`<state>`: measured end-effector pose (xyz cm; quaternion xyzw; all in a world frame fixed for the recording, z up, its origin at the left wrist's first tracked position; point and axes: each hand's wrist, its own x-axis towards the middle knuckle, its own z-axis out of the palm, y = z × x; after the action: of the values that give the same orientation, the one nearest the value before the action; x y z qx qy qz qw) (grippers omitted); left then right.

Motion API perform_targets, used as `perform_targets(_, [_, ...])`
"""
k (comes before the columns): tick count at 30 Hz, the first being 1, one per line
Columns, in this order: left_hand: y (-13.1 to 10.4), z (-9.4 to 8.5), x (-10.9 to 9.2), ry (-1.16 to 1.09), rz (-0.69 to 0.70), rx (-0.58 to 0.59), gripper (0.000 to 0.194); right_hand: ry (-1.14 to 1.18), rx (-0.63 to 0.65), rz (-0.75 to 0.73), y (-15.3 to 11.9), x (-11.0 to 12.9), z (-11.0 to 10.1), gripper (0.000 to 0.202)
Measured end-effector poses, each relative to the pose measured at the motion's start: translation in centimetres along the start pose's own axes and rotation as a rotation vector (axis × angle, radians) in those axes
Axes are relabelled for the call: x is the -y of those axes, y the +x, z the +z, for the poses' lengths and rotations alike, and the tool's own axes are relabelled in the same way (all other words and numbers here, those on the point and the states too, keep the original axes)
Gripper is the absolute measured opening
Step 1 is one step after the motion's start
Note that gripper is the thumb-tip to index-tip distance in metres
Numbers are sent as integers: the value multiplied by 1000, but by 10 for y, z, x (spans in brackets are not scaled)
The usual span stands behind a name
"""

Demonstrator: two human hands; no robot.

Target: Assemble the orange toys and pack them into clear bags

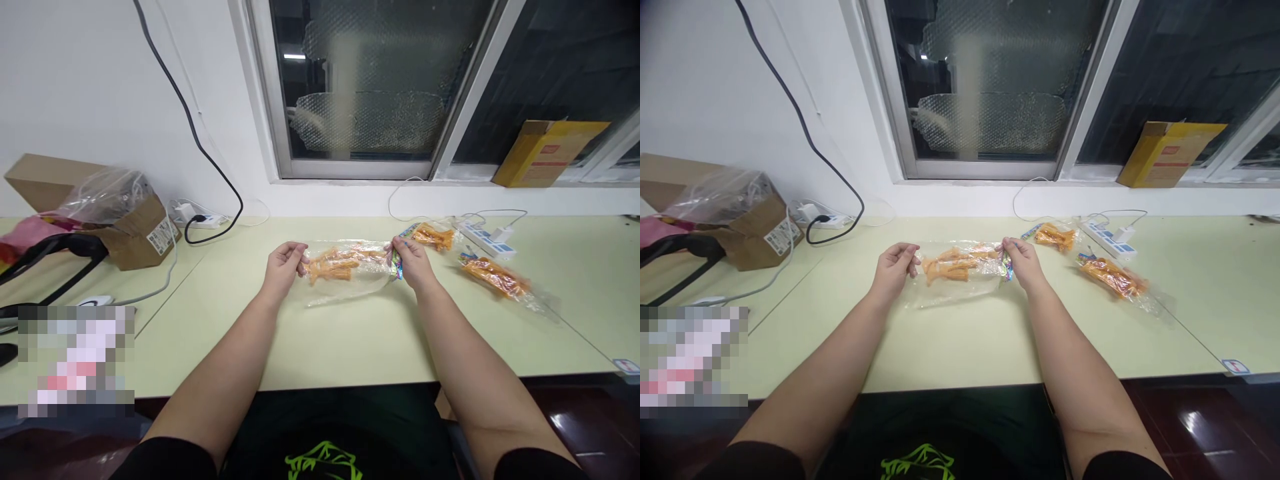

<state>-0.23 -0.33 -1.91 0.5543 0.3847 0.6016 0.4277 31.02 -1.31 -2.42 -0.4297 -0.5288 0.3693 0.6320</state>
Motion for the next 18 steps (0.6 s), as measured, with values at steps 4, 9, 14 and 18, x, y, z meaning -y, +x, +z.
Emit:
perform_targets(4, [5, -4, 6, -46, -10, -97, 38, 155, 161, 128, -1, 0, -2, 40])
perform_targets(9, [16, -13, 14, -146, -128, -219, 37, -15, 457, 265, -6, -2, 4, 41])
perform_targets(14, [15, -13, 14, -247, -293, -147, 69, -32, 223, 220, -4, -11, 11, 42])
perform_targets(18, [6, -6, 16, -150, -239, 11, 87, -65, 105, 205, -2, -21, 15, 43])
